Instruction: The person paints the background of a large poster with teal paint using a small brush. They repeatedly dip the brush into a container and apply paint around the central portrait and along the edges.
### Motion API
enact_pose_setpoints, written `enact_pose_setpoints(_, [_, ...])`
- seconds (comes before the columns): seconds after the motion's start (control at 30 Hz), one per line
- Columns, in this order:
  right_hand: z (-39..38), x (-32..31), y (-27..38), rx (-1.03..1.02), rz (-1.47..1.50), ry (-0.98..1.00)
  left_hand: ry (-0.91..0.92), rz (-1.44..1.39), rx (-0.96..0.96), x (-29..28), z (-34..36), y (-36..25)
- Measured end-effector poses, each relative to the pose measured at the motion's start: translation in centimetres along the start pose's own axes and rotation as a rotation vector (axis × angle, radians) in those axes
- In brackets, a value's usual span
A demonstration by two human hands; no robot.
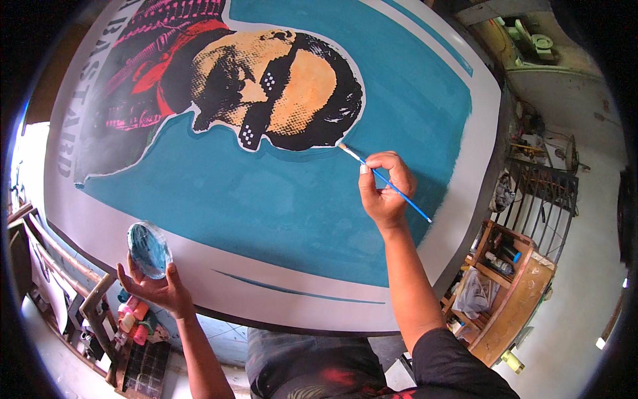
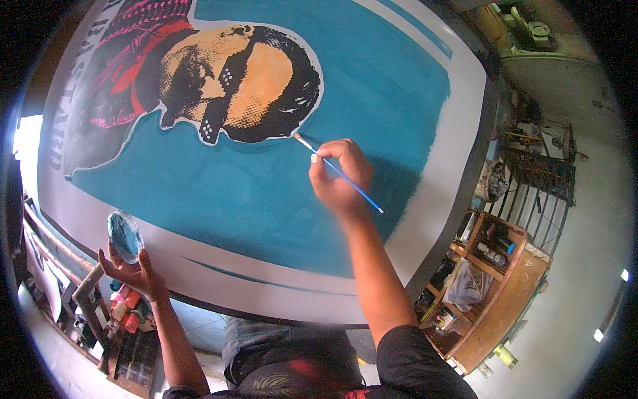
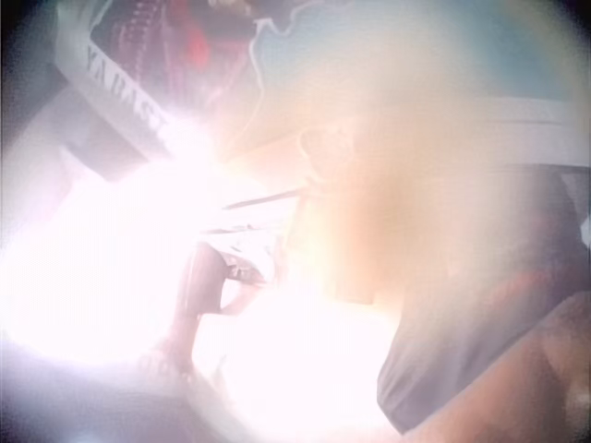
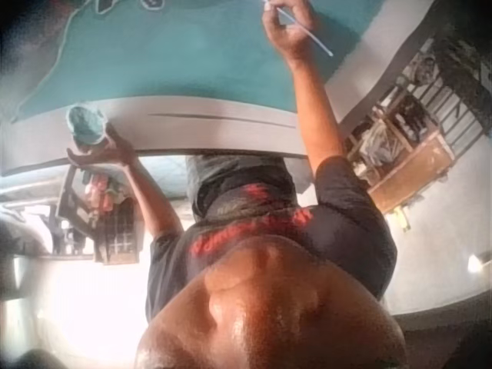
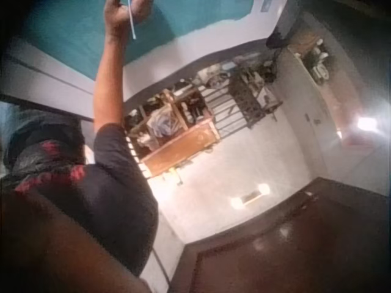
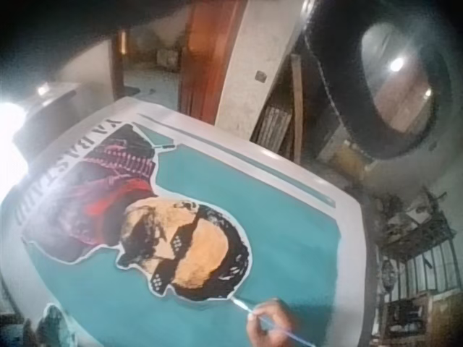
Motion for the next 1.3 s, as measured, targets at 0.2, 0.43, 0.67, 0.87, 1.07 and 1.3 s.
enact_pose_setpoints(0.2, [0.01,0.17,-0.06,-0.006,-0.002,0.002,-0.006,0.009,-0.015,-0.12,0.04,-0.03])
enact_pose_setpoints(0.43, [0.02,0.09,0.01,0.036,-0.039,-0.004,-0.001,-0.004,-0.017,-0.09,0.09,0.0])
enact_pose_setpoints(0.67, [0.07,0.16,0.04,0.022,-0.035,-0.013,-0.007,-0.017,-0.015,0.02,0.07,-0.21])
enact_pose_setpoints(0.87, [0.03,0.1,-0.04,-0.009,-0.008,0.019,-0.01,-0.009,-0.024,0.07,0.07,-0.22])
enact_pose_setpoints(1.07, [0.01,0.08,0.15,0.027,-0.012,-0.02,-0.009,-0.002,-0.026,-0.08,0.11,0.03])
enact_pose_setpoints(1.3, [-0.15,0.14,-0.05,0.031,-0.017,-0.005,-0.006,-0.002,-0.034,-0.07,0.06,-0.1])
Point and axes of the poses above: each hand's wrist, its own z-axis towards the middle knuckle, its own x-axis out of the palm, y = z × x, the point moved 2 cm from there along z, towards the middle knuckle, and after that the axes turned 15 degrees about -x, right-handed, at the moved point
